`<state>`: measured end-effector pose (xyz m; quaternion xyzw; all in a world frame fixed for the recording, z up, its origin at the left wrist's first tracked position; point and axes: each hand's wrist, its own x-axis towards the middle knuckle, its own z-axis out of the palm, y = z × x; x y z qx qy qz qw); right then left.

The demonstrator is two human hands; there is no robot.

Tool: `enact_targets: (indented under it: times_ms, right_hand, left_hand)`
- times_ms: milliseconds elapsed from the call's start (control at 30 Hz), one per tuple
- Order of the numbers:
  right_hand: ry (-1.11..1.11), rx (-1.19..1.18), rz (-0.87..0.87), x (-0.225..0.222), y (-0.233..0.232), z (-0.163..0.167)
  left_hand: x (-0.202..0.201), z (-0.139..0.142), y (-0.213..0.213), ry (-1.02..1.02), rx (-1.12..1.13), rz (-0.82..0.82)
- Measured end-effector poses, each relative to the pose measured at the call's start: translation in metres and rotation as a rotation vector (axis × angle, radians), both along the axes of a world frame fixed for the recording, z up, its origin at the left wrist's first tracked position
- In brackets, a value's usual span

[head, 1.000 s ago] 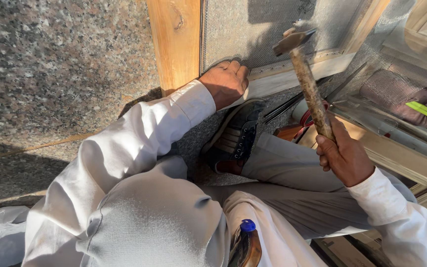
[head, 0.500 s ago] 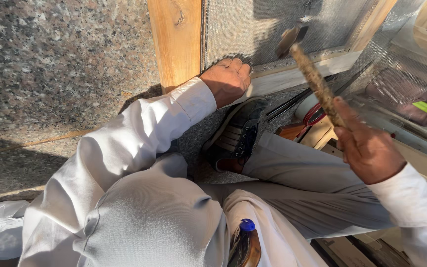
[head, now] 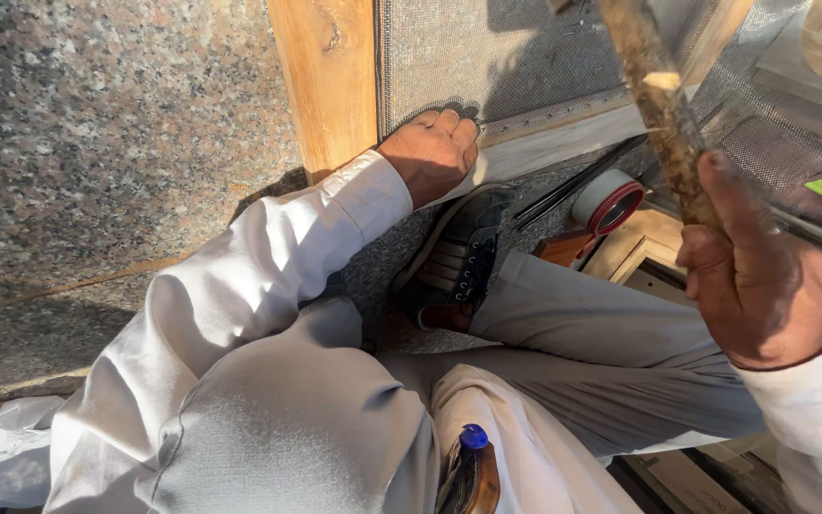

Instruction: The person secures a mesh screen to a wooden window frame by repeatedly hammering small nails along the frame's edge. The person works methodically along the bottom and side edges of the frame, using a hammer to drive each nail into the wood.

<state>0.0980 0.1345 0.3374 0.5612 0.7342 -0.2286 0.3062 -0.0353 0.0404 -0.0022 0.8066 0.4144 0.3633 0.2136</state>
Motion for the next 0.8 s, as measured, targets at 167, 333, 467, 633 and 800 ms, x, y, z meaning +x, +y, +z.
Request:
enact_targets:
  times_ms: [167, 333, 467, 633, 800]
  right_hand:
    - [-0.298, -0.292, 0.074, -0.004, -0.021, -0.039]
    - [-0.029, -0.06, 0.021, 0.039, -0.014, -0.003]
    - [0.027, 0.066, -0.321, 0.053, -0.035, -0.01]
    - [-0.321, -0.265, -0.045, 0.043, -0.05, -0.055]
    - [-0.175, -0.11, -0.306, 0.031, -0.034, -0.015]
  left_hand:
    - [0.003, -0.002, 0.0, -0.018, -0.005, 0.008]
    - [0.006, -0.004, 0.0, 0.009, -0.001, 0.026]
    - [0.004, -0.003, -0.002, -0.018, 0.019, 0.029]
    - [0.004, -0.003, 0.002, 0.02, -0.074, -0.106]
    - [0.003, -0.001, 0.002, 0.029, -0.032, -0.01]
